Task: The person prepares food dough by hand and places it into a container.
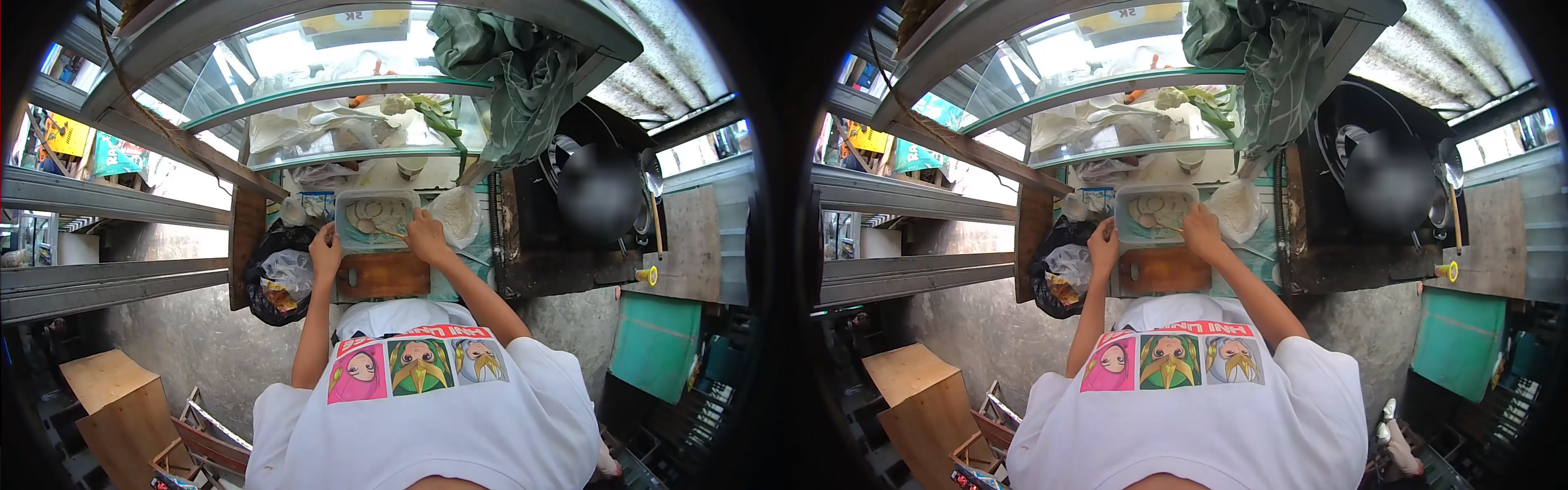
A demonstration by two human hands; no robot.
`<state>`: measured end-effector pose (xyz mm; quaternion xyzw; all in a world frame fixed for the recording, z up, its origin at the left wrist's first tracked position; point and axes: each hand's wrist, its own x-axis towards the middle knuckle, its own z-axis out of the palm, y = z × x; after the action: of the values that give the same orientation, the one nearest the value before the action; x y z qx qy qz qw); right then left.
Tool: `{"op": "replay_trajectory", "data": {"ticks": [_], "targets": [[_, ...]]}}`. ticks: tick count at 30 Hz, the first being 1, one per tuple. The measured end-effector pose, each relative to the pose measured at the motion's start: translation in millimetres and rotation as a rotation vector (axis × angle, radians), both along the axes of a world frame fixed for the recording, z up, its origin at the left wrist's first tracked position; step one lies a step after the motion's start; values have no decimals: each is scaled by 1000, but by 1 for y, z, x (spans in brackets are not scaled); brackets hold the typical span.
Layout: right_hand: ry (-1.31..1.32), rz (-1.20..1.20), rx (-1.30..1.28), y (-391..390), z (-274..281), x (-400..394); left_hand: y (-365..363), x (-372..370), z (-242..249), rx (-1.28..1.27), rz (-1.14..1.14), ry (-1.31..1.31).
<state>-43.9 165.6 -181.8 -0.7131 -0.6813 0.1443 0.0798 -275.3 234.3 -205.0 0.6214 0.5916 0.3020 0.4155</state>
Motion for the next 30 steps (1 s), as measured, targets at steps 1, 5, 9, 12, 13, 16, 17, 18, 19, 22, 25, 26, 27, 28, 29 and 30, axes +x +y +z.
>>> {"op": "replay_trajectory", "data": {"ticks": [1, 5, 9, 12, 13, 16, 17, 18, 19, 22, 25, 26, 27, 28, 29, 30], "targets": [[25, 17, -10, 1, 0, 1, 0, 0, -1, 1, 0, -1], [21, -13, 83, 13, 6, 8, 0, -1, -2, 42, -7, -5], [237, -268, 116, 35, 32, 41, -1, -4, -5, 113, -21, 46], [324, -353, 156, 46, 30, 54, -1, -3, -2, 152, -38, 91], [354, -393, 185, 47, 29, 55, 0, -3, -2, 155, -36, 92], [352, -438, 167, 44, 25, 54, 2, -2, -1, 140, -61, 165], [353, -440, 165, 40, 23, 53, 2, -2, -2, 151, -62, 151], [350, -437, 328, 35, 23, 50, 2, -2, -1, 161, -65, 138], [345, -435, 493, 30, 24, 47, 2, -2, 0, 160, -69, 139], [392, -425, 687, -7, 38, 44, 0, -3, -1, 139, -81, 134], [282, -458, 750, -66, 11, 56, -2, -5, -6, 145, -74, 101], [250, -475, 734, -85, 2, 62, -3, -4, -4, 139, -74, 100], [249, -477, 733, -101, -5, 66, -5, -3, -1, 132, -73, 97], [170, -451, 588, -114, -11, 71, -5, -2, 1, 134, -74, 96], [93, -422, 444, -124, -18, 74, -6, -2, 2, 126, -72, 105], [94, -421, 445, -132, -23, 75, -7, -3, 2, 117, -70, 115]]}}
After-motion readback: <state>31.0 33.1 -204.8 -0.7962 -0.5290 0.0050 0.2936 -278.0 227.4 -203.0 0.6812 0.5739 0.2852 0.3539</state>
